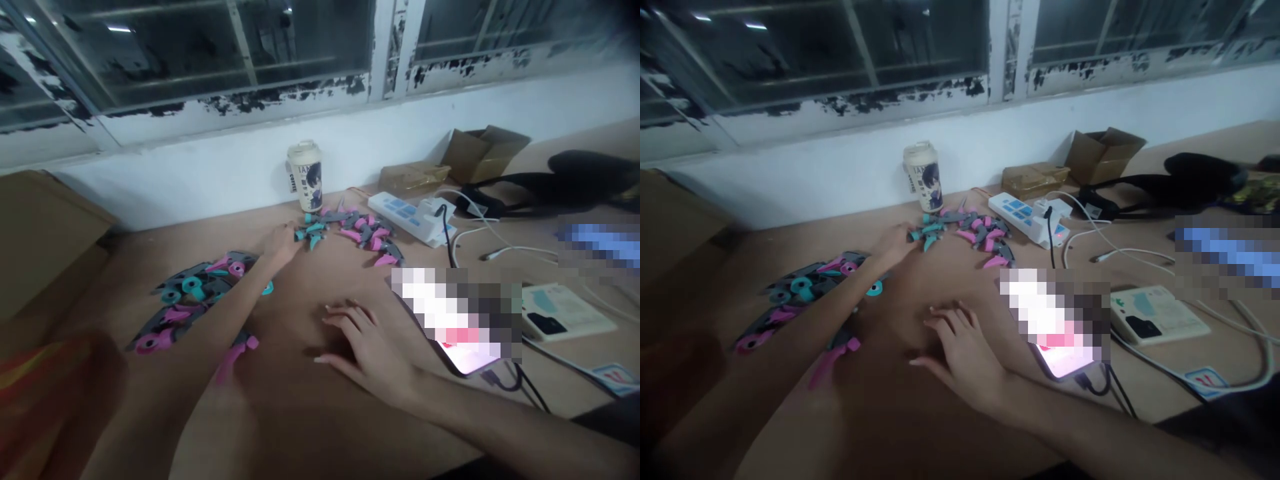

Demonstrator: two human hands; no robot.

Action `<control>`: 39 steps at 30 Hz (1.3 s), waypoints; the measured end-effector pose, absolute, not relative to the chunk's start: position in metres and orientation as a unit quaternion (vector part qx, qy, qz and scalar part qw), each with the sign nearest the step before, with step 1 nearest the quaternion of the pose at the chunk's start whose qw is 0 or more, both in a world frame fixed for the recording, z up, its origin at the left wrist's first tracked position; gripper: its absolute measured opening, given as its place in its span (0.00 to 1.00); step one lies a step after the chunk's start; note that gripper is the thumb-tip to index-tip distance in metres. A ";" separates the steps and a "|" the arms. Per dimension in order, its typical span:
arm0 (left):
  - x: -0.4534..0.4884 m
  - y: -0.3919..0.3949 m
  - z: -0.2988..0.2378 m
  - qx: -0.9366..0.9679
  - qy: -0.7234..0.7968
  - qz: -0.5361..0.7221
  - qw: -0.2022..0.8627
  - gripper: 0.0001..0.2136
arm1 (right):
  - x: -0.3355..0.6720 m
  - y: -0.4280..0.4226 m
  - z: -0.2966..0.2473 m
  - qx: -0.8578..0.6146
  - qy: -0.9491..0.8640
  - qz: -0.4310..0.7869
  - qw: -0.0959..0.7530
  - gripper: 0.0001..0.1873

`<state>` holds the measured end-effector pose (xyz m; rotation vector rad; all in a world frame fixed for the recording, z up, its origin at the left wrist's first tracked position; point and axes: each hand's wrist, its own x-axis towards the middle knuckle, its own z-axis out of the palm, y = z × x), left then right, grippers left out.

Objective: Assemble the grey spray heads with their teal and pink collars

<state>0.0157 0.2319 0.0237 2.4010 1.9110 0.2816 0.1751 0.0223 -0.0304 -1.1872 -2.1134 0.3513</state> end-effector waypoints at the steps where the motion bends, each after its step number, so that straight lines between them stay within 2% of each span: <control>1: 0.013 0.231 0.025 0.769 0.632 0.094 0.021 0.19 | 0.176 0.023 -0.031 -0.456 -0.813 0.132 0.338 0.20; 6: -0.009 0.186 0.050 0.735 0.669 0.110 -0.003 0.16 | 0.179 0.026 -0.029 -0.460 -0.815 0.098 0.338 0.20; 9: -0.015 0.132 0.059 0.752 0.646 0.120 0.052 0.17 | 0.182 0.029 -0.026 -0.480 -0.804 0.058 0.345 0.28; 12: -0.009 0.078 0.050 0.736 0.565 0.202 0.315 0.16 | 0.185 0.029 -0.023 -0.479 -0.805 0.028 0.348 0.34; 14: -0.002 0.051 0.037 0.692 0.535 0.217 0.433 0.15 | 0.185 0.028 -0.024 -0.459 -0.821 0.030 0.337 0.29; 16: 0.006 0.035 0.021 0.642 0.523 0.235 0.508 0.15 | 0.185 0.026 -0.027 -0.436 -0.840 0.047 0.319 0.20; 19: 0.012 0.025 0.002 0.613 0.532 0.266 0.520 0.16 | 0.185 0.026 -0.032 -0.409 -0.859 0.069 0.300 0.13; 27: 0.007 0.027 -0.008 0.612 0.530 0.323 0.489 0.18 | 0.189 0.024 -0.028 -0.372 -0.853 0.074 0.359 0.13; 31: 0.005 0.031 -0.008 0.590 0.499 0.334 0.540 0.20 | 0.191 0.023 -0.022 -0.375 -0.839 0.059 0.391 0.11; 36: -0.002 0.039 -0.004 0.568 0.456 0.320 0.606 0.11 | 0.193 0.024 -0.022 -0.383 -0.835 0.053 0.391 0.13; 39: -0.007 0.043 0.000 0.559 0.435 0.305 0.637 0.12 | 0.193 0.025 -0.024 -0.379 -0.841 0.064 0.381 0.17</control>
